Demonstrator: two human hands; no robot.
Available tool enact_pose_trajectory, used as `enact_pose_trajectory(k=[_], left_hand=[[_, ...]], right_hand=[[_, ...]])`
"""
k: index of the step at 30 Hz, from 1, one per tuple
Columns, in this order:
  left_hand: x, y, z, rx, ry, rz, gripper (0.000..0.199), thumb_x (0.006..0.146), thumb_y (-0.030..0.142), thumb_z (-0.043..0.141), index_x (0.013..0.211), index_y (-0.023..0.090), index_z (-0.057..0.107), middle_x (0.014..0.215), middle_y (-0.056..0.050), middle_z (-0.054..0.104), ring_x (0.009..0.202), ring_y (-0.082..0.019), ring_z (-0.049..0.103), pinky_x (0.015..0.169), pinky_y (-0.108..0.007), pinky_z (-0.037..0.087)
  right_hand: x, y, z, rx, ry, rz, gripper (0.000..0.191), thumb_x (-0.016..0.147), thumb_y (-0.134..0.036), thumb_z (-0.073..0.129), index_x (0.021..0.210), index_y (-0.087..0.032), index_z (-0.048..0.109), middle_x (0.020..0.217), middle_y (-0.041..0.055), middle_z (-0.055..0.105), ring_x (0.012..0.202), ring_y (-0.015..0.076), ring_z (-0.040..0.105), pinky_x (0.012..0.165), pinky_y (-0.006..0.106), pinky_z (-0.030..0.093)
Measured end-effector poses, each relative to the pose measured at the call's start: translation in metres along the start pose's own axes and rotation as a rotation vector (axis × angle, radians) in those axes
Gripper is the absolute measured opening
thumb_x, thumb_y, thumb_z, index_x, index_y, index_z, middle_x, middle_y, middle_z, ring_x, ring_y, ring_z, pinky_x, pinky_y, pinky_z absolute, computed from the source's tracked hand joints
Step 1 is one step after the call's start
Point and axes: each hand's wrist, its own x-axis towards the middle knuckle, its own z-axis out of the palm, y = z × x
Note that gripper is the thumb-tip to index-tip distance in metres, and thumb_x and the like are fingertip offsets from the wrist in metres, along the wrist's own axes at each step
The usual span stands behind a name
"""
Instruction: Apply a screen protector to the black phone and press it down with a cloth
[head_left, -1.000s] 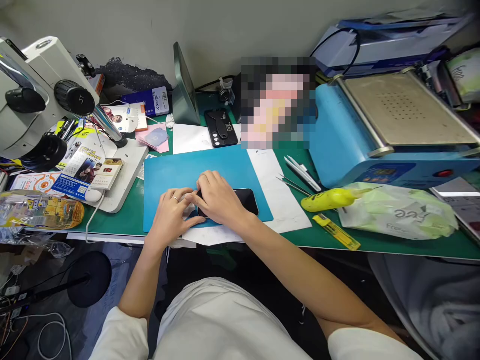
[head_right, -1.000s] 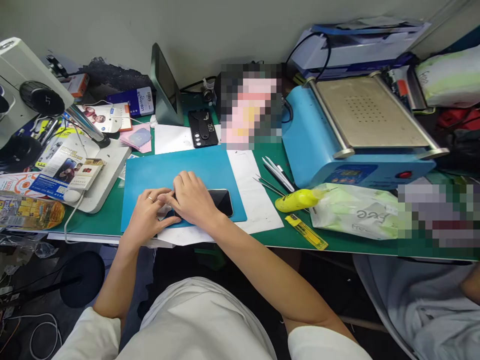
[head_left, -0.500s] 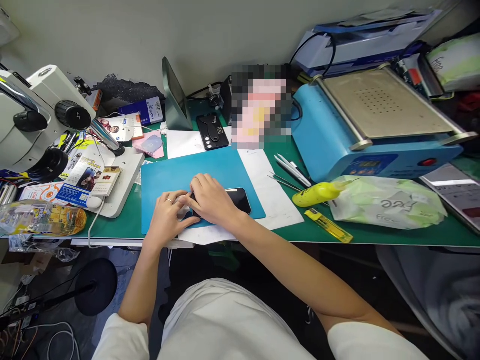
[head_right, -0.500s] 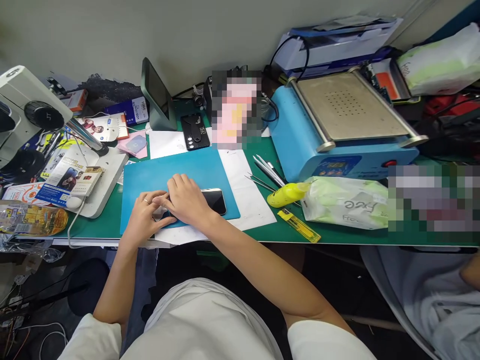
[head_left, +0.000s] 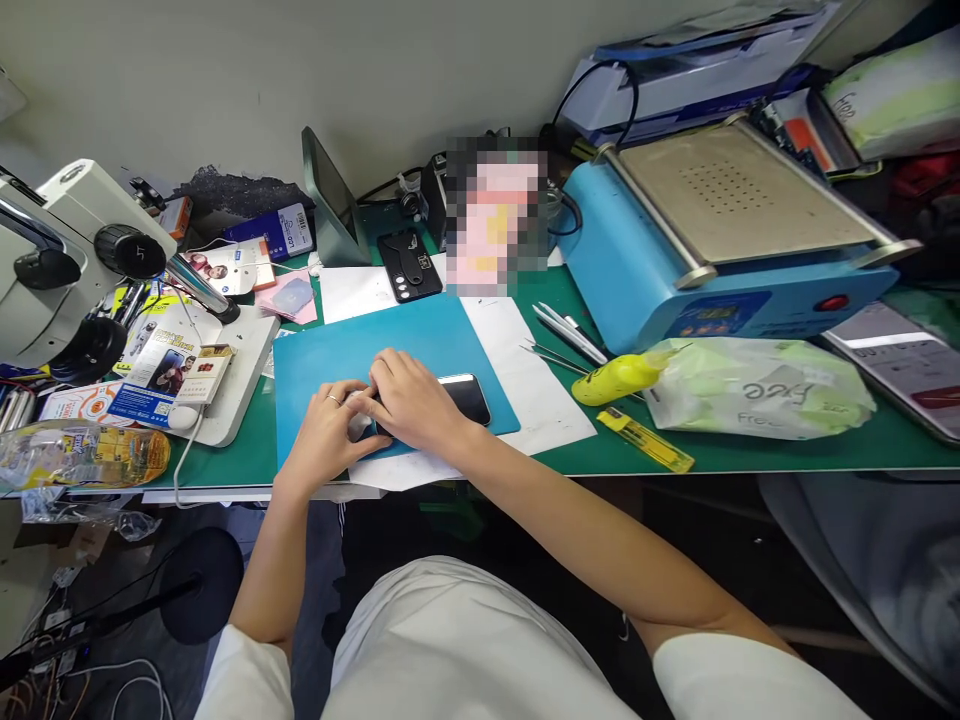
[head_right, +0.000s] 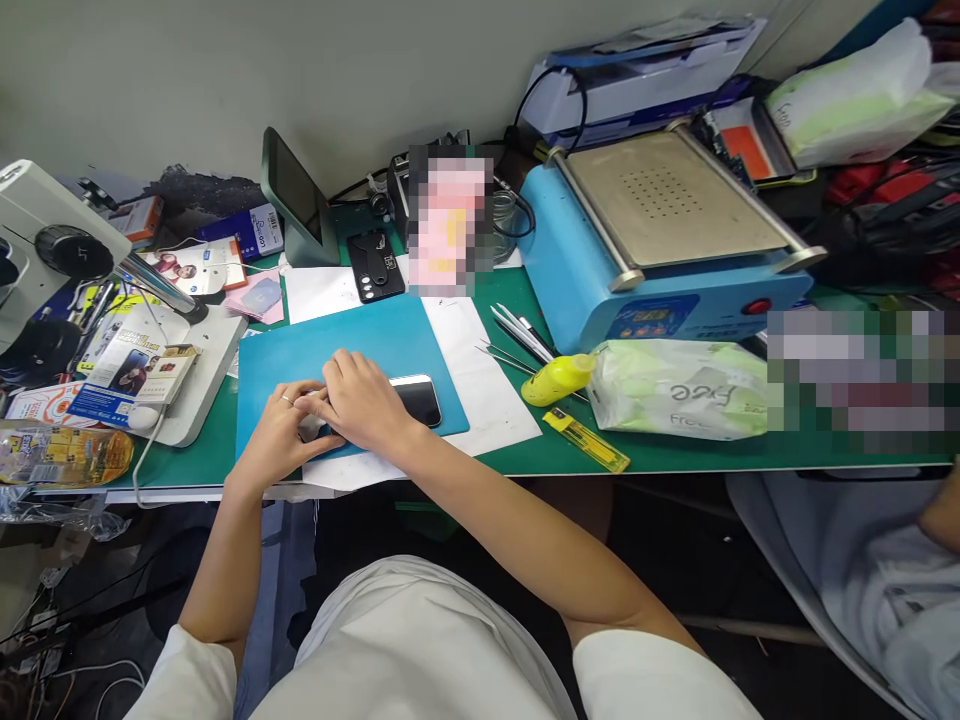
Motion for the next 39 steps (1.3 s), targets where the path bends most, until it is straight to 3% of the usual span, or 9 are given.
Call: enact_pose_trajectory(k=[6, 11, 15, 21, 28, 34, 39], left_hand=[[0.001, -0.002, 0.001, -0.068, 0.011, 0.008, 0.050, 0.085, 0.039, 0.081, 0.130, 0.030, 0.062, 0.135, -0.005, 0.060, 0.123, -0.029, 0.053, 0.106, -0.048, 0.045], [0.004, 0.000, -0.002, -0.095, -0.016, -0.007, 0.059, 0.085, 0.041, 0.081, 0.137, 0.027, 0.058, 0.135, -0.007, 0.060, 0.122, -0.029, 0.053, 0.108, -0.048, 0.044], [0.005, -0.001, -0.003, -0.124, -0.038, -0.025, 0.058, 0.085, 0.040, 0.081, 0.136, 0.027, 0.058, 0.136, -0.007, 0.060, 0.123, -0.029, 0.052, 0.108, -0.048, 0.043], [0.006, 0.004, -0.007, -0.129, -0.071, -0.055, 0.056, 0.087, 0.039, 0.079, 0.136, 0.027, 0.054, 0.140, -0.007, 0.057, 0.129, -0.030, 0.049, 0.110, -0.048, 0.037], [0.005, 0.010, -0.016, -0.101, -0.080, -0.049, 0.055, 0.088, 0.047, 0.076, 0.134, 0.027, 0.053, 0.143, -0.009, 0.056, 0.134, -0.031, 0.046, 0.115, -0.049, 0.029], [0.012, 0.007, -0.019, -0.120, -0.087, -0.068, 0.046, 0.092, 0.053, 0.069, 0.129, 0.027, 0.060, 0.141, -0.006, 0.059, 0.134, -0.029, 0.047, 0.116, -0.048, 0.028], [0.025, 0.006, -0.021, -0.135, -0.115, -0.097, 0.035, 0.103, 0.051, 0.048, 0.116, 0.025, 0.068, 0.130, -0.004, 0.067, 0.123, -0.026, 0.055, 0.113, -0.048, 0.030]], right_hand=[[-0.002, 0.002, -0.012, 0.086, 0.028, -0.001, 0.066, 0.102, -0.068, 0.018, 0.095, -0.018, 0.061, 0.104, 0.0146, 0.064, 0.094, 0.0269, 0.057, 0.081, 0.039, 0.044], [-0.028, 0.018, -0.050, 0.389, 0.252, 0.024, 0.064, 0.098, -0.072, 0.021, 0.096, -0.022, 0.060, 0.111, 0.0152, 0.067, 0.112, 0.0286, 0.061, 0.096, 0.044, 0.049], [-0.059, 0.040, -0.068, 0.476, 0.347, 0.145, 0.061, 0.098, -0.073, 0.025, 0.100, -0.024, 0.061, 0.115, 0.0147, 0.068, 0.113, 0.0289, 0.064, 0.096, 0.047, 0.051], [-0.088, 0.067, -0.056, 0.470, 0.311, 0.262, 0.063, 0.097, -0.074, 0.029, 0.108, -0.023, 0.065, 0.118, 0.0142, 0.070, 0.116, 0.0293, 0.064, 0.100, 0.048, 0.051], [-0.099, 0.076, -0.050, 0.505, 0.241, 0.381, 0.057, 0.098, -0.068, 0.044, 0.125, -0.023, 0.065, 0.127, 0.0132, 0.068, 0.117, 0.0302, 0.065, 0.098, 0.046, 0.055], [-0.105, 0.077, -0.061, 0.448, 0.127, 0.269, 0.046, 0.093, -0.056, 0.064, 0.129, -0.028, 0.065, 0.134, 0.0088, 0.066, 0.128, 0.0311, 0.059, 0.106, 0.049, 0.051], [-0.098, 0.078, -0.069, 0.380, 0.182, 0.186, 0.025, 0.096, -0.042, 0.064, 0.114, -0.028, 0.074, 0.116, 0.0062, 0.071, 0.110, 0.0258, 0.068, 0.095, 0.041, 0.056]])
